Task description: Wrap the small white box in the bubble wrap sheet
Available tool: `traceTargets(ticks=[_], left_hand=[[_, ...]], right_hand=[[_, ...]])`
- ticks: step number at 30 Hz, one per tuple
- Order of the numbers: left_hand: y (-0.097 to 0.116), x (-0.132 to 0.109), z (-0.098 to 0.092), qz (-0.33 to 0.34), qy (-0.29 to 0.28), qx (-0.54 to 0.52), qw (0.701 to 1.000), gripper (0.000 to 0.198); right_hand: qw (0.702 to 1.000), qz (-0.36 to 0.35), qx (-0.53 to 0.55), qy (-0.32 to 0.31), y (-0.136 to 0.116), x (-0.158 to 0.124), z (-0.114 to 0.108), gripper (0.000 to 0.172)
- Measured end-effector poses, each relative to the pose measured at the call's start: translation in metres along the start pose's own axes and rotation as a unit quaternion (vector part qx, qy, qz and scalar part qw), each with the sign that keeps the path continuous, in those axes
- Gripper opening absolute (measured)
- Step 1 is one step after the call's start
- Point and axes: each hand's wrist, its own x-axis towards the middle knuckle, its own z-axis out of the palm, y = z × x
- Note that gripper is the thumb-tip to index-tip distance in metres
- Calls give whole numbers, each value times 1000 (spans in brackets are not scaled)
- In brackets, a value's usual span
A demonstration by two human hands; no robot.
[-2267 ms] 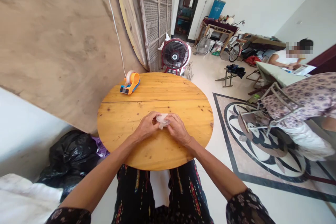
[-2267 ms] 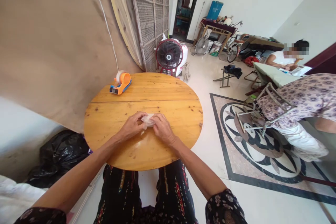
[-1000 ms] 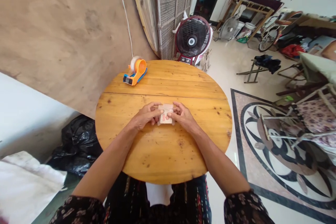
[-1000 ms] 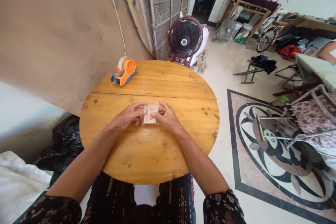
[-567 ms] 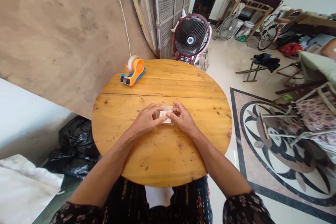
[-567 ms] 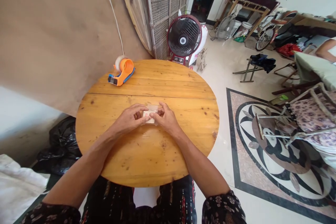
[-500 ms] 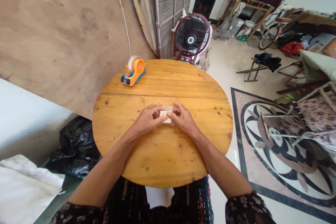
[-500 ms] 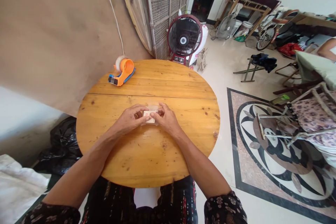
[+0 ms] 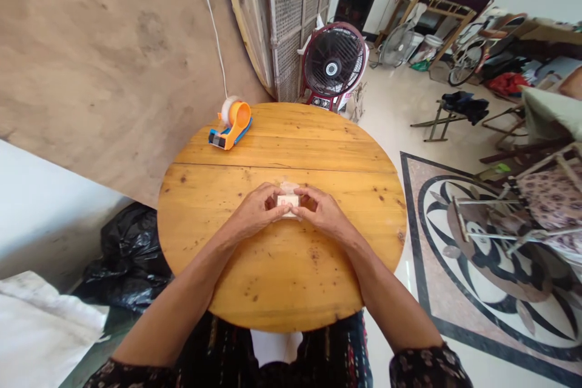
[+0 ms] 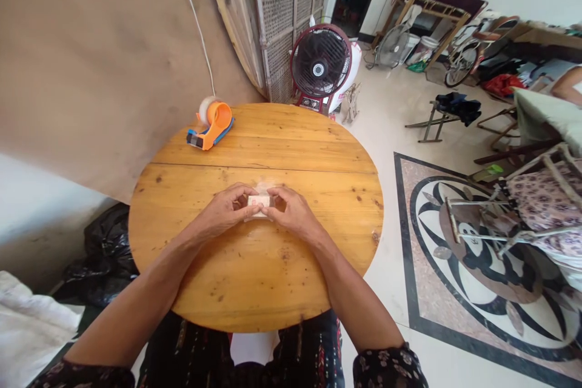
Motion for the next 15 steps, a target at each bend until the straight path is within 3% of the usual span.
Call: traceTargets(ticks=[10,12,15], left_hand=[[0,0,0,-45,-16,-28,998,32],[0,0,-1,-46,-19,-39,998,35],[0,0,-1,-35,-14,-35,999,35]], right_hand=[[996,58,37,-56,1,8,-3,40],[996,54,50,-47,0,7,-3,42],[998,18,58,17,3,8,-3,32]])
